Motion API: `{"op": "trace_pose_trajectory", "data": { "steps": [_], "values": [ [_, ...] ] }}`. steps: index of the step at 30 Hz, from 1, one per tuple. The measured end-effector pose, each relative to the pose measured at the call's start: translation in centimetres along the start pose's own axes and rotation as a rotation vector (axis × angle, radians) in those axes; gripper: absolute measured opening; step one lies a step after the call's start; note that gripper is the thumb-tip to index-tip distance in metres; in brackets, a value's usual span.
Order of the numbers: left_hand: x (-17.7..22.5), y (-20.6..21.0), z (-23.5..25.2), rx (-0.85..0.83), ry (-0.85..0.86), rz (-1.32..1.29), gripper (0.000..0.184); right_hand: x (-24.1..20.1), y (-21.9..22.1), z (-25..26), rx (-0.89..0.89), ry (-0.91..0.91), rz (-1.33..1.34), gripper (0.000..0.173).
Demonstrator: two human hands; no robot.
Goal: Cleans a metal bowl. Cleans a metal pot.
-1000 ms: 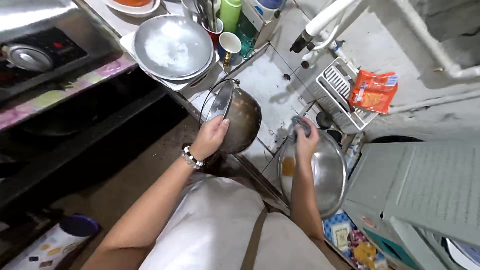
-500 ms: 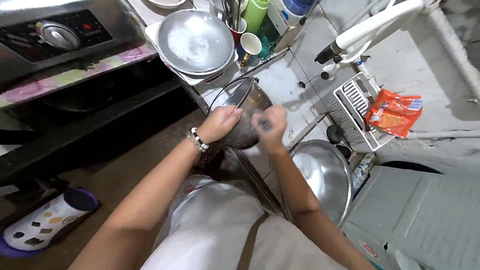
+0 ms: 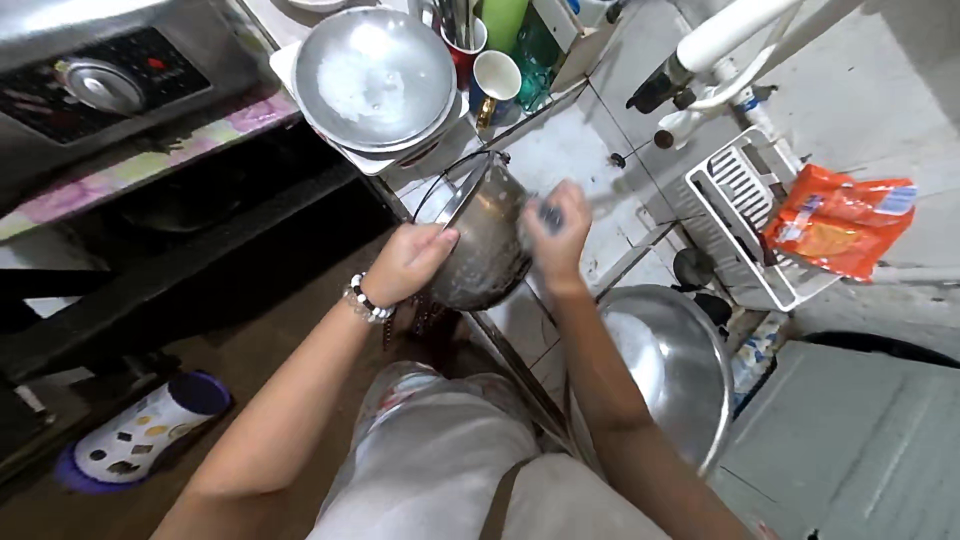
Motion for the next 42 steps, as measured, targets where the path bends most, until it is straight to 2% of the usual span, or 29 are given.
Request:
{"op": "trace_pose_trajectory", "data": {
  "steps": [2, 4, 6, 8, 10, 12, 15, 17, 19, 22, 23, 25, 28, 30, 32, 34, 36, 37, 40, 42],
  "values": [
    [-0.1, -0.1, -0.4, -0.020, -0.037, 0.017, 0.036, -4.1, 1.8, -5.0, 0.057, -0.249, -0.028, 0.025],
    [0.1, 0.0, -0.5, -0.045, -0.039, 0.005, 0.036, -5.1, 2.6, -7.5, 0.094, -0.364, -0.055, 0.027],
    [0.1, -0.2, -0.3, -0.031, -0.021, 0.002, 0.038, -3.0, 1.3, -4.4, 0.105, -0.246, -0.038, 0.027],
    [-0.2, -0.3, -1.0, -0.015, -0.024, 0.010, 0.041, 1.6, 0.2, -0.1, 0.040, 0.056, 0.040, 0.026],
    [-0.5, -0.3, -1.2, 0.005, -0.003, 0.021, 0.040, 4.4, 0.1, 1.7, 0.066, 0.203, 0.069, 0.027],
    [-0.6, -0.6, -1.1, 0.032, 0.018, 0.031, 0.039, 1.4, 0.3, -1.0, 0.102, 0.111, 0.070, 0.025],
    [-0.6, -0.6, -1.4, 0.019, -0.011, 0.012, 0.042, -3.1, 1.3, -8.9, 0.286, -0.102, -0.015, 0.027],
    [-1.0, -0.5, -1.5, 0.022, -0.020, -0.007, 0.042, -3.7, 1.5, -9.6, 0.316, -0.146, -0.075, 0.028],
    [-1.4, -0.3, -1.8, 0.041, -0.017, -0.038, 0.044, -2.3, 0.7, -5.9, 0.259, -0.002, -0.106, 0.028],
    [-1.9, -0.2, -2.5, 0.099, -0.049, -0.070, 0.044, 2.9, 0.3, 0.6, 0.092, 0.429, 0.025, 0.026],
    [-1.9, -0.3, -2.6, 0.119, -0.062, -0.070, 0.043, 3.8, 0.5, 1.2, 0.099, 0.483, 0.058, 0.024],
    [-1.9, -0.4, -2.6, 0.139, -0.060, -0.080, 0.040, 2.4, 0.4, -0.6, 0.191, 0.396, 0.057, 0.024],
    [-1.8, -0.5, -2.1, 0.128, -0.059, -0.045, 0.040, -2.9, 1.3, -8.4, 0.388, 0.098, 0.007, 0.025],
    [-1.6, -0.4, -1.8, 0.119, -0.072, -0.025, 0.038, -4.1, 2.3, -9.8, 0.434, 0.054, -0.025, 0.029],
    [-1.4, -0.1, -1.5, 0.123, -0.067, -0.033, 0.035, -2.3, 1.5, -5.4, 0.362, 0.224, -0.047, 0.025],
    [-1.2, 0.2, -2.1, 0.154, -0.058, -0.015, 0.035, 1.7, 0.9, 0.6, 0.146, 0.514, 0.013, 0.025],
    [-1.1, 0.3, -2.4, 0.200, -0.049, 0.024, 0.037, 3.3, 1.0, 2.7, 0.063, 0.613, 0.024, 0.023],
    [-1.0, 0.3, -2.4, 0.214, -0.046, 0.034, 0.038, 2.2, 0.8, 1.9, 0.104, 0.552, 0.002, 0.023],
    [-1.2, 0.0, -2.9, 0.193, -0.036, 0.023, 0.040, -4.0, 1.5, -5.3, 0.318, 0.236, -0.043, 0.022],
    [-1.3, -0.1, -2.9, 0.170, -0.028, 0.009, 0.039, -4.9, 2.0, -6.9, 0.390, 0.157, -0.072, 0.025]
  ]
}}
Point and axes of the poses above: each hand's wrist, its own z-axis towards the middle knuckle, its own y-axis out of the palm, x = y × z, the point moved 6 cm from there along z, towards the middle knuckle, and after that the axes turned 4 degrees about z, right-handed, at the moved point
